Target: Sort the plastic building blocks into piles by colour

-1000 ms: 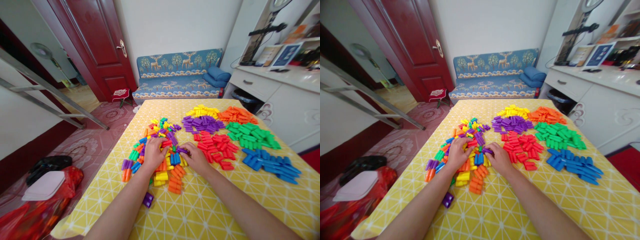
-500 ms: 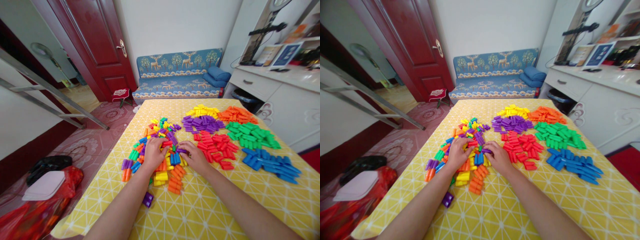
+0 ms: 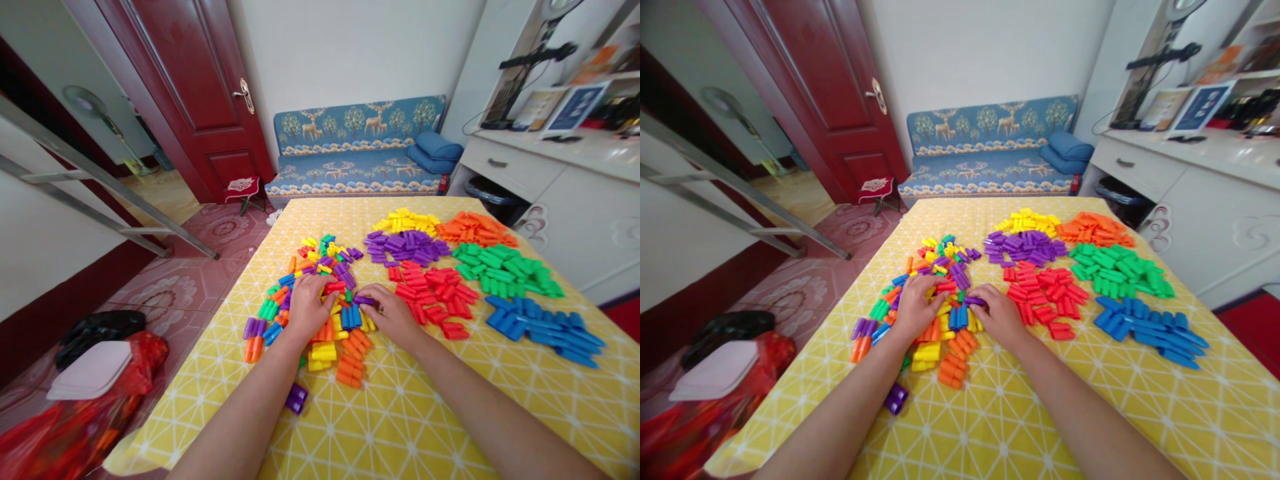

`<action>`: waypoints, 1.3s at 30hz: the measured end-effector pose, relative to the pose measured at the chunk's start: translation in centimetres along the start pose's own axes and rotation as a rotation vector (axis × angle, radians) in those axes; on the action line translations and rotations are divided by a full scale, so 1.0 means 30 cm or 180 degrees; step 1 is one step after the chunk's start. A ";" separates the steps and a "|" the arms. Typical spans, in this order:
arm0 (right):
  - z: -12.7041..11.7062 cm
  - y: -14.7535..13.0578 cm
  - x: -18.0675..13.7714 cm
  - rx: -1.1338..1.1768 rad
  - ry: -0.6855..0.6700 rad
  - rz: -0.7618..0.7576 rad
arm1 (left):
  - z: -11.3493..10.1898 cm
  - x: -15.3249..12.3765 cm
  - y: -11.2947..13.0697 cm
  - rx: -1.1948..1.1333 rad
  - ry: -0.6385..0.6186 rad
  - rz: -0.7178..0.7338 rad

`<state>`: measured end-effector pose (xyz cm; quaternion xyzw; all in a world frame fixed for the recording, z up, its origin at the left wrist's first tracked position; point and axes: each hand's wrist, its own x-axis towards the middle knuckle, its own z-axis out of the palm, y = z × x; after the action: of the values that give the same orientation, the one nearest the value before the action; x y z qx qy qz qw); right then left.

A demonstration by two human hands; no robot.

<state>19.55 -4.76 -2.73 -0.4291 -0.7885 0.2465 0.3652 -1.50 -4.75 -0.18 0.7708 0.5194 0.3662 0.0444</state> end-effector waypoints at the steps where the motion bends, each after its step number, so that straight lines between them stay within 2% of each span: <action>1: 0.000 0.001 0.000 -0.0004 -0.0001 0.0012 | 0.000 0.000 0.000 0.0005 -0.0008 -0.0002; 39: 0.000 0.012 0.002 0.0076 -0.0019 0.0062 | -0.012 0.003 0.009 0.0062 -0.0162 0.0014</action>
<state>19.72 -4.53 -2.96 -0.4316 -0.7824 0.2607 0.3656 -1.51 -4.90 0.25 0.7814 0.5200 0.3415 0.0492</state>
